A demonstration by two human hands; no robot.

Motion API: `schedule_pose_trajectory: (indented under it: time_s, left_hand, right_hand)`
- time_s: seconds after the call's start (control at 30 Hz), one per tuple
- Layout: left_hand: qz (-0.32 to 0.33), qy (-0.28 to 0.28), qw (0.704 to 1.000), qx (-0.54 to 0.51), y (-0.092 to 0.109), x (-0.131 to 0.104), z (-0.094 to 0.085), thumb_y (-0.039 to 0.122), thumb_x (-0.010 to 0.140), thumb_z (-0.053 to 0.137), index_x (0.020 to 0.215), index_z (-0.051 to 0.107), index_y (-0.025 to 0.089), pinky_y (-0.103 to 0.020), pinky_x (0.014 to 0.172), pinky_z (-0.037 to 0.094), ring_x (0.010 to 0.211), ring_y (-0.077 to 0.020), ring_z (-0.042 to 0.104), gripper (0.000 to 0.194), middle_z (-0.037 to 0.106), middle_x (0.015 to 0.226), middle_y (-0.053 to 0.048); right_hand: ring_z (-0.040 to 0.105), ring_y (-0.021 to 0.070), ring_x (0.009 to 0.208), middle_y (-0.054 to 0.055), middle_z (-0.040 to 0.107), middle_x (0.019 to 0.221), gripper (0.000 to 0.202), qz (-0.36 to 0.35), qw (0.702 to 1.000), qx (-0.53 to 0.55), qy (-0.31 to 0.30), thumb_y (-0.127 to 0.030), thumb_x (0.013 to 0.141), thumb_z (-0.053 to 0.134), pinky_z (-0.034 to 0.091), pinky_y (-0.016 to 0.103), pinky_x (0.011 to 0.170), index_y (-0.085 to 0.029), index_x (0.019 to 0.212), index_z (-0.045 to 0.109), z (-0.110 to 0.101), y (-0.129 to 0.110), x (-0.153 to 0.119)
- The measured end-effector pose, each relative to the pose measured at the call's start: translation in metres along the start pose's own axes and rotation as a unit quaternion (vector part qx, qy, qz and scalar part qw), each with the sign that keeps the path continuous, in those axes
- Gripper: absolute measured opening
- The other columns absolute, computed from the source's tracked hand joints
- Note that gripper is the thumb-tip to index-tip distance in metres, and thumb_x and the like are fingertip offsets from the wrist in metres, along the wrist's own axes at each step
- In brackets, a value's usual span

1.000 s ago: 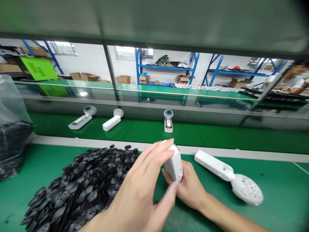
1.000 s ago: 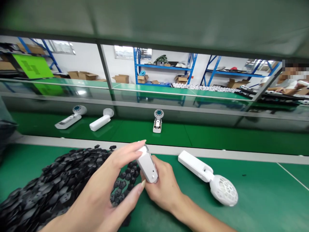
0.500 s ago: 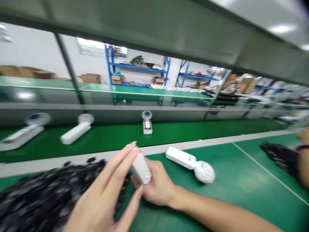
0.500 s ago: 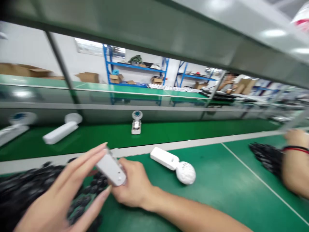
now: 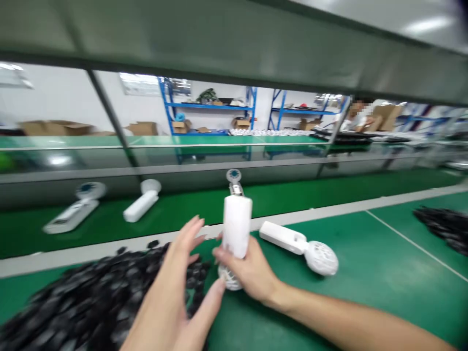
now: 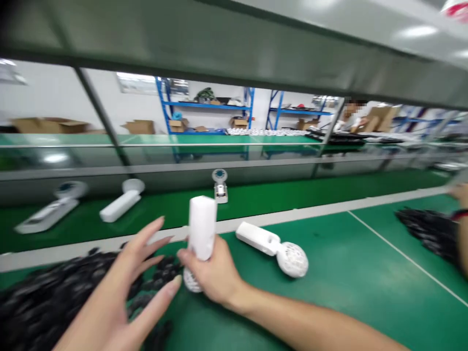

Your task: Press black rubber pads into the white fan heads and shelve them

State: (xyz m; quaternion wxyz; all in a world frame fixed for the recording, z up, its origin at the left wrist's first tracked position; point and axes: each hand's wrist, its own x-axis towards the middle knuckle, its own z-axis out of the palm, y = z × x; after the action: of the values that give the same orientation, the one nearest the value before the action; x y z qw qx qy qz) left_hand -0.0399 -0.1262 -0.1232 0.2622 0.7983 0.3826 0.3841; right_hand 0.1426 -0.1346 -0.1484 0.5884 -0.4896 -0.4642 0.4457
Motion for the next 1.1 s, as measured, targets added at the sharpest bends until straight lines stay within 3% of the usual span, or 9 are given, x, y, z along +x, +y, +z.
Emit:
schedule_pose_trajectory:
  time_s: [0.13,0.3,0.4,0.53,0.67,0.73,0.87,0.97,1.1]
  left_hand:
    - [-0.058,-0.112,0.992,-0.030,0.021,-0.002,-0.004,0.048,0.100,0.062,0.164,0.037,0.040,-0.056,0.113,0.057,0.140,-0.0380,0.060,0.069,0.047,0.167,-0.008]
    - [-0.111,-0.211,0.956,-0.173,0.046,0.005,-0.006,0.042,0.087,0.076,0.150,0.056,0.031,-0.041,0.091,0.062,0.110,-0.0317,0.071,0.067,0.071,0.132,-0.010]
    - [-0.181,-0.234,0.925,-0.238,0.053,0.009,-0.007,0.035,0.077,0.084,0.127,0.068,0.023,-0.031,0.073,0.058,0.088,-0.0233,0.066,0.054,0.072,0.101,-0.006]
    - [-0.280,-0.174,0.863,-0.382,0.049,0.026,-0.025,0.037,0.078,0.086,0.118,0.068,0.013,-0.024,0.057,0.058,0.076,-0.0191,0.065,0.049,0.069,0.092,-0.008]
    - [-0.387,0.004,0.796,-0.467,0.030,0.063,-0.069,0.032,0.103,0.059,0.122,0.066,0.011,-0.021,0.049,0.055,0.069,-0.0183,0.070,0.030,0.073,0.095,-0.014]
    - [-0.381,0.115,0.822,-0.409,0.014,0.084,-0.095,0.026,0.106,0.052,0.116,0.065,0.011,-0.019,0.047,0.053,0.067,-0.0175,0.071,0.022,0.073,0.093,-0.014]
    - [-0.358,0.205,0.859,-0.302,-0.029,0.114,-0.146,0.021,0.108,0.052,0.108,0.060,0.014,-0.019,0.050,0.053,0.068,-0.0157,0.070,0.010,0.072,0.084,-0.007]
    - [-0.351,0.205,0.893,-0.195,-0.061,0.119,-0.179,0.018,0.094,0.078,0.099,0.060,0.012,-0.023,0.065,0.060,0.071,-0.0146,0.069,0.019,0.070,0.079,-0.002]
    - [-0.323,0.168,0.931,-0.032,-0.088,0.106,-0.212,0.022,0.091,0.084,0.082,0.059,0.014,-0.023,0.062,0.051,0.062,-0.0116,0.058,0.027,0.060,0.069,0.006]
  right_hand:
    - [0.069,0.0239,0.090,0.006,0.072,0.098,0.060,0.003,0.994,0.099,0.052,-0.067,0.080,0.084,0.058,0.034,0.080,-0.022,0.117,0.067,-0.001,-0.017,-0.010]
    - [0.075,0.0315,0.099,0.012,0.075,0.115,0.076,0.096,0.978,0.161,-0.090,-0.077,0.092,0.068,0.064,0.043,0.080,-0.031,0.152,0.055,-0.003,-0.028,-0.033]
    - [0.074,0.0338,0.110,0.013,0.073,0.128,0.070,0.043,0.981,0.119,-0.146,-0.073,0.096,0.066,0.063,0.046,0.087,-0.032,0.153,0.057,-0.004,-0.022,-0.036]
    - [0.062,0.0344,0.136,0.012,0.062,0.153,0.069,-0.014,0.991,0.088,-0.104,-0.076,0.096,0.062,0.055,0.048,0.109,-0.032,0.150,0.058,-0.007,-0.007,-0.020]
    - [0.073,0.0292,0.103,0.014,0.074,0.122,0.069,0.010,0.998,0.031,0.049,-0.076,0.087,0.073,0.060,0.039,0.081,-0.025,0.132,0.062,-0.011,0.013,0.000]
    - [0.072,0.0251,0.085,0.012,0.074,0.107,0.063,-0.008,0.998,0.022,0.061,-0.072,0.086,0.074,0.055,0.033,0.065,-0.022,0.122,0.064,-0.012,0.021,0.006]
    - [0.069,0.0199,0.074,0.010,0.074,0.100,0.041,-0.023,1.000,-0.002,-0.020,-0.059,0.092,0.069,0.048,0.030,0.060,-0.020,0.105,0.067,-0.009,0.027,0.007]
    - [0.069,0.0189,0.072,0.008,0.073,0.094,0.028,-0.017,0.997,-0.041,-0.062,-0.048,0.093,0.066,0.046,0.029,0.060,-0.020,0.094,0.067,-0.006,0.023,0.007]
    - [0.068,0.0183,0.069,0.005,0.073,0.086,0.019,-0.013,0.994,-0.079,-0.080,-0.039,0.092,0.061,0.047,0.029,0.061,-0.021,0.092,0.067,-0.004,0.020,0.008]
